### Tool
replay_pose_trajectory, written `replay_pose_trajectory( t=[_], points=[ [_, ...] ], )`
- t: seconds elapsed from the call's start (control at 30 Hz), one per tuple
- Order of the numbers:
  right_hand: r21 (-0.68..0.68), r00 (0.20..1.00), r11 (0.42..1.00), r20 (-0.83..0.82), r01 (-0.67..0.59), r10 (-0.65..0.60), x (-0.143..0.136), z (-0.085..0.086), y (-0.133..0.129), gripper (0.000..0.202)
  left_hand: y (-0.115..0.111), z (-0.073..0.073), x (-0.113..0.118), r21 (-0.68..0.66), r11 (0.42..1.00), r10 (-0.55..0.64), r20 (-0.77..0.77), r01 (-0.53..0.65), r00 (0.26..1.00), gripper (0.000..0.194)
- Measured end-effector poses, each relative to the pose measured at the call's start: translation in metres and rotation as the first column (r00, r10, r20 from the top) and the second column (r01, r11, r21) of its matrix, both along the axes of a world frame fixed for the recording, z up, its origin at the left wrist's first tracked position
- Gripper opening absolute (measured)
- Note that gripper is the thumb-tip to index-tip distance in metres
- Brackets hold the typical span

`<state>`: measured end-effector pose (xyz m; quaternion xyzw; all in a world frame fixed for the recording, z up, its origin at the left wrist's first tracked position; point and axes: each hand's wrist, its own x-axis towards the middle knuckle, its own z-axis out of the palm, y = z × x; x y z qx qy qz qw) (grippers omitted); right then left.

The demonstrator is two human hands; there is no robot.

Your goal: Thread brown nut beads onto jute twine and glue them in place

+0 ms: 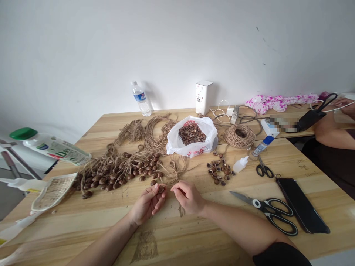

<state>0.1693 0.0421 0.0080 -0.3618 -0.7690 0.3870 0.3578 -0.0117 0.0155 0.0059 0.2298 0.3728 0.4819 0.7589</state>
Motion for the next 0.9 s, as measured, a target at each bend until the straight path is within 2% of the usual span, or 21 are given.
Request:
replay_pose_trajectory(
  t=[0.47, 0.9],
  points=[
    [0.008, 1.0, 1.0, 0.001, -0.003, 0.003, -0.0002, -0.0012, 0.0006, 0.024, -0.0004, -0.0032, -0.0003, 0.022, 1.0, -0.02, 0.024, 0.02, 0.999, 0.035],
    [0.038, 1.0, 0.999, -0.003, 0.0, 0.0, -0.0008, 0.0003, 0.0003, 0.024, -0.0011, -0.0012, 0.0009, 0.023, 1.0, -0.016, -0.079, 0.018, 0.997, 0.039]
  ],
)
